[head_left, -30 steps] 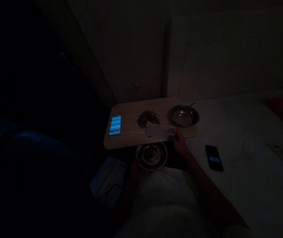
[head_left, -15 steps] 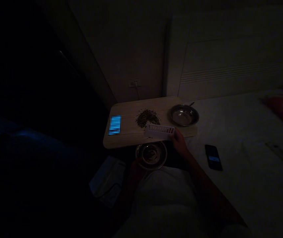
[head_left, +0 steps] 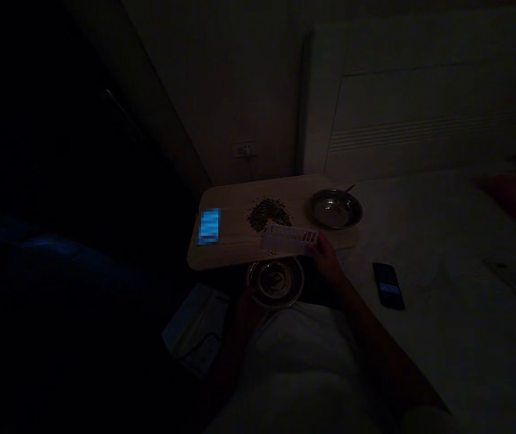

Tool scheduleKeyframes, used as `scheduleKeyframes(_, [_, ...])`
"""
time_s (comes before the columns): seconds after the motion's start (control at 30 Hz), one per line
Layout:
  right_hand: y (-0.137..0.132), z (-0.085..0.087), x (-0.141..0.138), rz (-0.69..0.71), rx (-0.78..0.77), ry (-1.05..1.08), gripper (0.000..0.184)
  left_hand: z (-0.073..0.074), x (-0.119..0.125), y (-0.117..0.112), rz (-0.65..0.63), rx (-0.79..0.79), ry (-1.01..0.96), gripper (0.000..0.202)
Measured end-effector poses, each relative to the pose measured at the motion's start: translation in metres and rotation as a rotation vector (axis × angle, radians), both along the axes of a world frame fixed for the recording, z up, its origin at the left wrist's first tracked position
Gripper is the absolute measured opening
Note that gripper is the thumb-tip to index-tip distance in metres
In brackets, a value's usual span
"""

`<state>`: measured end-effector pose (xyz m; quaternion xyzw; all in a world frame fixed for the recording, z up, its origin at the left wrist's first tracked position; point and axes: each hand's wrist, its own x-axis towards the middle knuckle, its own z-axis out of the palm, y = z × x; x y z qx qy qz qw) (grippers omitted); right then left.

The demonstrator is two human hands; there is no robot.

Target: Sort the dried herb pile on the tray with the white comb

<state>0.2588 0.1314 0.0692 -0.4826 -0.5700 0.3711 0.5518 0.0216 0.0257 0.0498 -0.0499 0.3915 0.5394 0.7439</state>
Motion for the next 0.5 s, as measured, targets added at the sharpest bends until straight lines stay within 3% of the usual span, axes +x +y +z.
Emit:
scheduleKeyframes(0.17, [-0.001,0.003,0.0,0.022,0.011,-0.031,0.035,-0.003,-0.002,-0.001,0.0,-0.058,0.018,0.059])
scheduleKeyframes(0.4, [-0.002,0.006,0.002,0.074,0.004,-0.043,0.032,0.012,0.002,-0.001,0.015,-0.079,0.038,0.053])
scheduleKeyframes(0.5, [-0.002,0.006,0.006,0.102,-0.01,-0.016,0.036,0.012,0.002,0.0,0.041,-0.085,0.058,0.051])
